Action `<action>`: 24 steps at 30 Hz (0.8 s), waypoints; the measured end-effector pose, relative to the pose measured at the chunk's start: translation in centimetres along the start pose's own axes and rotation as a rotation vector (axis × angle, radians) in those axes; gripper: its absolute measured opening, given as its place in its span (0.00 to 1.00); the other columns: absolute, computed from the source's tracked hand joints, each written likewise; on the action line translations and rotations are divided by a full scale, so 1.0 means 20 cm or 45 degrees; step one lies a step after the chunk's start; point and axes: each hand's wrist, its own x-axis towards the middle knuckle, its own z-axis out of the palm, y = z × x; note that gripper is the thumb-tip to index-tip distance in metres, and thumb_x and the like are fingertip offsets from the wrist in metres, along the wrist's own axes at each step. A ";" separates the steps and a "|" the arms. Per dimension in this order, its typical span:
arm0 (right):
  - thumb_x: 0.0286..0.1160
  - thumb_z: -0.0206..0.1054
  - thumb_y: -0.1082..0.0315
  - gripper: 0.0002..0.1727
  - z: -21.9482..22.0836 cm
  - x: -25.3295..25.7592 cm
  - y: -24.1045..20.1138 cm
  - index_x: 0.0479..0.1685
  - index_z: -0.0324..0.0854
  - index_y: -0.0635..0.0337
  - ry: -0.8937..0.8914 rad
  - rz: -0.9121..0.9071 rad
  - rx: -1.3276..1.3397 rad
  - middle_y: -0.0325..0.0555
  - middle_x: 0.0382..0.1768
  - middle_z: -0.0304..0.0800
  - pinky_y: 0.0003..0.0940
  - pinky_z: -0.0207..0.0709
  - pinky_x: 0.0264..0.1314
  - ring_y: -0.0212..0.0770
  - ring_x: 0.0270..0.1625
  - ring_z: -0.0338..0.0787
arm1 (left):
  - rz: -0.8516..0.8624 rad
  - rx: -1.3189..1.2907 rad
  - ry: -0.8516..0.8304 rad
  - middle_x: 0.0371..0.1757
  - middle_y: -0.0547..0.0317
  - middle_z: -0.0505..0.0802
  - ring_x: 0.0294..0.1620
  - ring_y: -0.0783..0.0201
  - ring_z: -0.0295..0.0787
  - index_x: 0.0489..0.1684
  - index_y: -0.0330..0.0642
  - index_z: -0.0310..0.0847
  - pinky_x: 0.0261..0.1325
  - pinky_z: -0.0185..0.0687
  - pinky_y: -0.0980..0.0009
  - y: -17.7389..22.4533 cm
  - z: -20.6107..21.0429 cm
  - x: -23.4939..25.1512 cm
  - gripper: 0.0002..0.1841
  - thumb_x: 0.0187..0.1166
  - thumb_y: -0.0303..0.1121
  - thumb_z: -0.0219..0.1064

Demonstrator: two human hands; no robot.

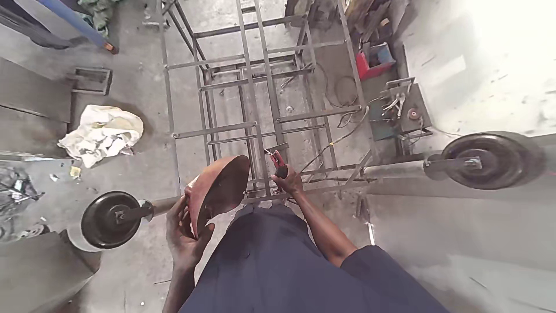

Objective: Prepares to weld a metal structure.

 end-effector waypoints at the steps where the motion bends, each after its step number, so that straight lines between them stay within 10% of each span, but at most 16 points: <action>1: 0.54 0.79 0.33 0.44 0.02 -0.02 -0.01 0.66 0.79 0.56 0.028 0.000 0.009 0.54 0.41 0.93 0.64 0.84 0.51 0.56 0.45 0.93 | -0.002 -0.001 -0.008 0.76 0.54 0.81 0.74 0.61 0.80 0.83 0.33 0.62 0.76 0.82 0.65 -0.01 -0.02 0.01 0.52 0.55 0.44 0.87; 24: 0.55 0.79 0.31 0.47 0.38 -0.07 -0.13 0.67 0.80 0.61 0.253 0.282 0.044 0.58 0.50 0.92 0.63 0.82 0.61 0.58 0.55 0.92 | 0.001 -0.139 -0.293 0.76 0.42 0.82 0.75 0.51 0.82 0.81 0.30 0.66 0.76 0.83 0.54 -0.36 -0.36 0.28 0.49 0.59 0.46 0.86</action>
